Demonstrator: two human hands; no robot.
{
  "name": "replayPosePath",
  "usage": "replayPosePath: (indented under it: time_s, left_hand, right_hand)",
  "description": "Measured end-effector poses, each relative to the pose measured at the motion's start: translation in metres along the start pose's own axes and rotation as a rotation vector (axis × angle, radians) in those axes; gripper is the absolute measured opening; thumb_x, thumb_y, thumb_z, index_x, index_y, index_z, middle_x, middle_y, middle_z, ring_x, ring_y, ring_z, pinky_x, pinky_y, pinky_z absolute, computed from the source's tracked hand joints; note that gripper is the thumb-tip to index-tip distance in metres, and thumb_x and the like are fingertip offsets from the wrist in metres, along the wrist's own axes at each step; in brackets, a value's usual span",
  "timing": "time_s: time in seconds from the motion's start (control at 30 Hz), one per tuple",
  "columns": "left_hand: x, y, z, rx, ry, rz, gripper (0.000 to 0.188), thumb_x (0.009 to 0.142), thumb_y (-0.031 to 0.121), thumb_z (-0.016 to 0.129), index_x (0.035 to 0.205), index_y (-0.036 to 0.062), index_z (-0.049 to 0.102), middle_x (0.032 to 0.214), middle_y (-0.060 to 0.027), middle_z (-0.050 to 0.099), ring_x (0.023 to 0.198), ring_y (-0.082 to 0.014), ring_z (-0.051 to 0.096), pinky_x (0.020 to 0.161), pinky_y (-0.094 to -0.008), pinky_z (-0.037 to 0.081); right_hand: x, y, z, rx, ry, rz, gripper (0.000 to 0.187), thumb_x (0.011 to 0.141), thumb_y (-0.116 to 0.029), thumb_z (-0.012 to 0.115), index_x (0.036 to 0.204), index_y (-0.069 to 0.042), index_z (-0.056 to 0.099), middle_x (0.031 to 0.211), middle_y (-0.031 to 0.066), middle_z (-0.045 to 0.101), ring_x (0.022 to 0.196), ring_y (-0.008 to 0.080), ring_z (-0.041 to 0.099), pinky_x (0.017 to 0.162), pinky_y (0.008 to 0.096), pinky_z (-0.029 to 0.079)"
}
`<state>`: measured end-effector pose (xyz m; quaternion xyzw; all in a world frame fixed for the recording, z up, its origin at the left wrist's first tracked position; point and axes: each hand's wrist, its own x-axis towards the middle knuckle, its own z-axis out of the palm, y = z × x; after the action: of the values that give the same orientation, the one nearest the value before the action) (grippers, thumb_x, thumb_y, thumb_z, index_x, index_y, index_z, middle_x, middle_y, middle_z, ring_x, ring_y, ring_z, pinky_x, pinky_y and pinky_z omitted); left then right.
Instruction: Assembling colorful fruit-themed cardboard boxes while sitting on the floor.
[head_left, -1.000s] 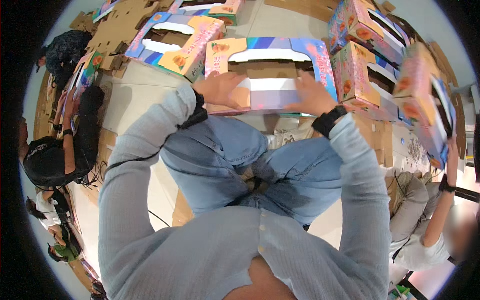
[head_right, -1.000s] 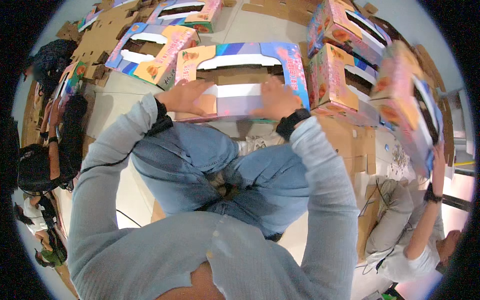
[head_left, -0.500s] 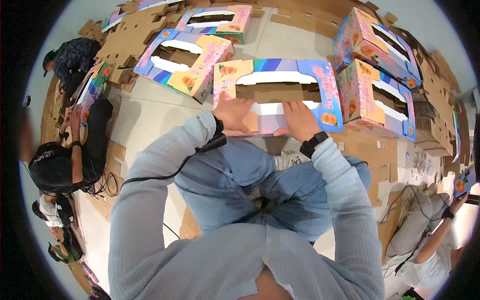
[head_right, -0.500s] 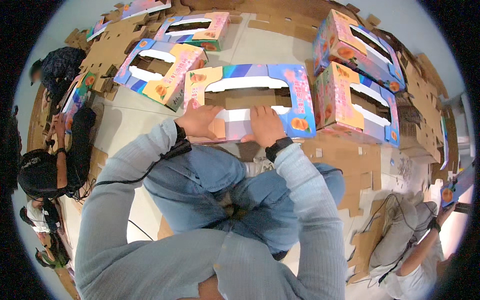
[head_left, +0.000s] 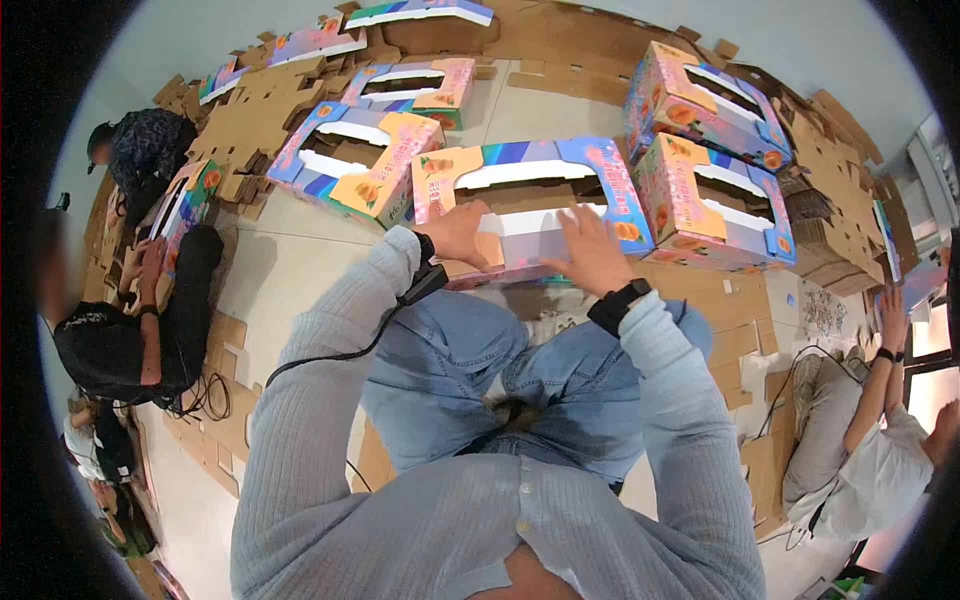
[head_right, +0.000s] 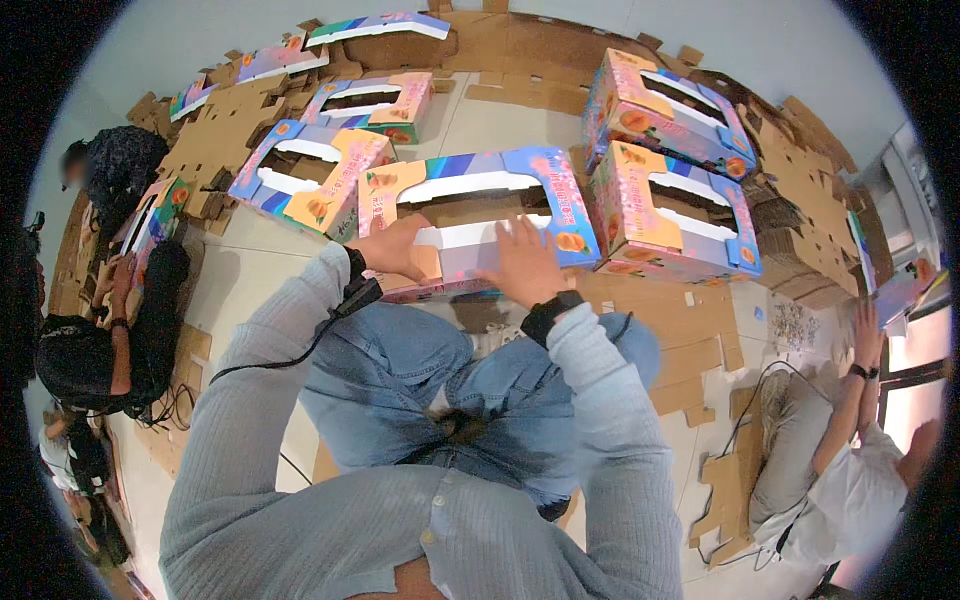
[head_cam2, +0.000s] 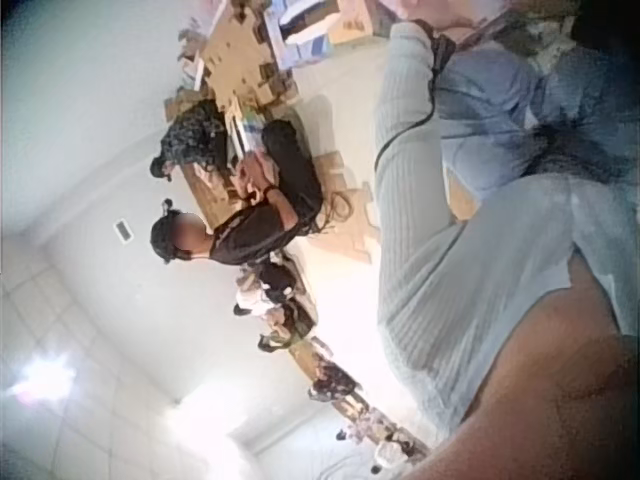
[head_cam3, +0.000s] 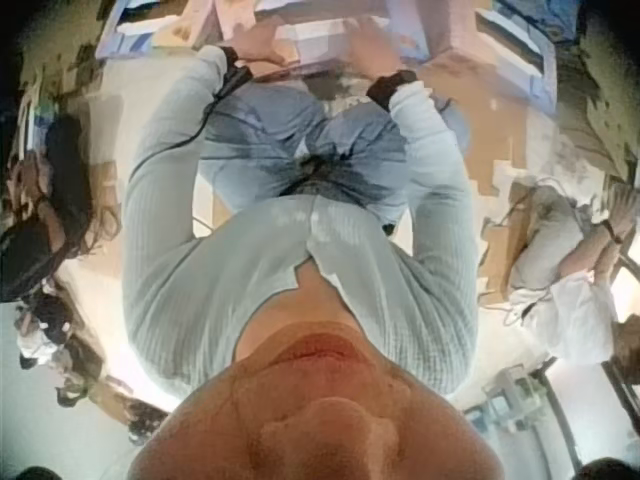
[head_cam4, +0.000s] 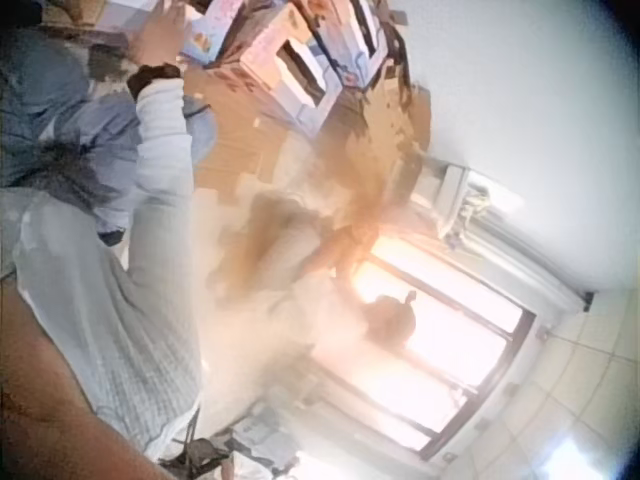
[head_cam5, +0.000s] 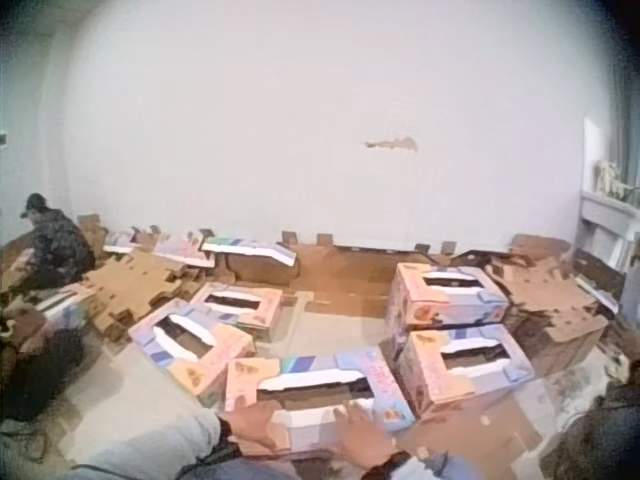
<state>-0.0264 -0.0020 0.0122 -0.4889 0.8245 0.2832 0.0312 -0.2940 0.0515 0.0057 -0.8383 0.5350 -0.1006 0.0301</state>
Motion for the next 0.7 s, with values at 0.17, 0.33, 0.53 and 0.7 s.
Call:
replayPosePath:
  time_s: [0.17, 0.33, 0.53, 0.7]
  left_hand:
    - [0.010, 0.015, 0.009, -0.020, 0.188, 0.007, 0.093, 0.054, 0.048, 0.087, 0.125, 0.0029, 0.046, 0.121, -0.0171, 0.055, 0.120, -0.0342, 0.050, 0.101, -0.0583, 0.028]
    - [0.021, 0.065, 0.047, -0.072, 0.364, -0.258, 0.094, 0.056, 0.053, 0.083, 0.121, -0.0053, 0.047, 0.121, -0.0237, 0.054, 0.120, -0.0346, 0.051, 0.101, -0.0524, 0.033]
    - [0.009, 0.118, 0.077, -0.082, 0.246, -0.300, 0.082, 0.074, 0.051, 0.070, 0.125, -0.0080, 0.043, 0.122, -0.0273, 0.054, 0.118, -0.0383, 0.052, 0.098, -0.0522, 0.037]
    - [-0.005, 0.120, 0.075, -0.024, 0.193, -0.046, 0.072, 0.083, 0.039, 0.064, 0.127, -0.0120, 0.039, 0.116, -0.0262, 0.056, 0.111, -0.0421, 0.054, 0.095, -0.0485, 0.041]
  right_hand:
    - [-0.008, 0.049, -0.028, -0.003, 0.122, 0.205, 0.072, 0.079, -0.045, 0.070, 0.128, 0.003, 0.048, 0.133, 0.0259, 0.046, 0.126, 0.0382, 0.043, 0.098, 0.0476, 0.041]
    - [-0.008, 0.065, -0.024, 0.250, -0.102, 0.321, 0.073, 0.082, -0.055, 0.061, 0.121, 0.006, 0.049, 0.118, 0.0297, 0.054, 0.112, 0.0432, 0.053, 0.095, 0.0483, 0.044]
    - [-0.009, 0.054, -0.006, 0.395, -0.230, 0.325, 0.069, 0.086, -0.050, 0.059, 0.120, 0.008, 0.048, 0.115, 0.0305, 0.057, 0.108, 0.0413, 0.057, 0.091, 0.0451, 0.046]
    - [0.003, 0.060, 0.007, 0.430, -0.274, 0.430, 0.077, 0.086, -0.055, 0.057, 0.126, 0.009, 0.042, 0.118, 0.0302, 0.057, 0.109, 0.0404, 0.058, 0.093, 0.0427, 0.046]
